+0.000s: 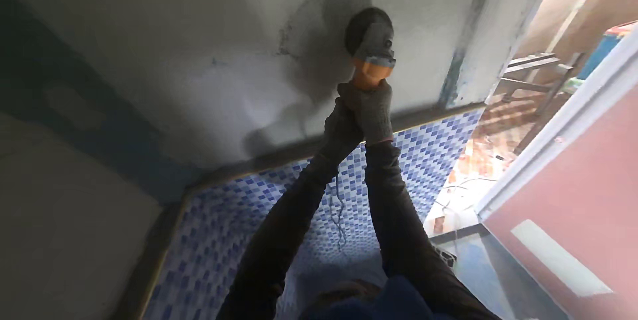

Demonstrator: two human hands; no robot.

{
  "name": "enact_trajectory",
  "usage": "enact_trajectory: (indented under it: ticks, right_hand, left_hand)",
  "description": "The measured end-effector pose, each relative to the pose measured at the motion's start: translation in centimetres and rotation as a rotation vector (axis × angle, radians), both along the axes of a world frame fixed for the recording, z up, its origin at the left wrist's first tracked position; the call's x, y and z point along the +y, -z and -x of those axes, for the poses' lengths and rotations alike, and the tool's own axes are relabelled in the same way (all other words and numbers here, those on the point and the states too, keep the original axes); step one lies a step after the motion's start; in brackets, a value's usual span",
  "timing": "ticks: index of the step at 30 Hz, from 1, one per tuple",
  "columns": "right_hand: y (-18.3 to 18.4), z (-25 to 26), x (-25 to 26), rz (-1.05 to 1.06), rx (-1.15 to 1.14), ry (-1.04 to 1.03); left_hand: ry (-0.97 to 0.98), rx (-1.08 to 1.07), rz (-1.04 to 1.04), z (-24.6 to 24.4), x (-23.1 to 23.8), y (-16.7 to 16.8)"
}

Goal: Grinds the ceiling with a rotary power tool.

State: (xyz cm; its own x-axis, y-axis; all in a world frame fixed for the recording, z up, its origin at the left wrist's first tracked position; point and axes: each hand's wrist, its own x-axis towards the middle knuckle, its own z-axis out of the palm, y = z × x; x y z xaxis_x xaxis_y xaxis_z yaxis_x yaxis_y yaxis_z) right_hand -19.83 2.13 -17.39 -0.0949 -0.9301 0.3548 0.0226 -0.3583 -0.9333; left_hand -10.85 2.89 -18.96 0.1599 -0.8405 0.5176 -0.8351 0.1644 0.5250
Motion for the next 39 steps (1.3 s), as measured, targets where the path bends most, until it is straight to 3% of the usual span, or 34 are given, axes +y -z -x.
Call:
enact_trajectory:
  ticks: [5, 10, 17, 23, 27, 31, 39]
  right_hand:
    - [0.8, -0.8, -0.1, -0.053, 0.02, 0.004]
    - [0.0, -3.3, 1.8, 0.015, 0.115, -0.096]
    - [-1.0, -7.7, 4.4, 0.147, 0.29, -0.272]
    - [0.6, -10.4, 2.5, 0.205, 0.367, -0.26]
    - [2.0, -9.1, 1.8, 0.062, 0.315, -0.184]
    - [4.0, -7.0, 0.5, -0.012, 0.112, -0.092]
    - [6.9, -3.1, -2.5, -0.076, -0.207, 0.026]
  left_hand:
    - [-0.061, 0.043, -0.088, 0.0, 0.2, 1.3]
    - [-0.11, 0.138, 0.059, -2.5, 1.6, 2.4]
    - [-0.226, 0.257, 0.015, -6.5, 4.5, 4.2]
    - [-0.171, 0.4, 0.076, -7.3, 5.3, 7.4]
    - [-0.131, 0.23, 0.006, -6.6, 5.2, 7.6]
    - [-0.06, 0.1, -0.135, -5.4, 4.2, 6.8]
    - [-0.017, -0.172, -0.102, -2.6, 0.0, 4.7]
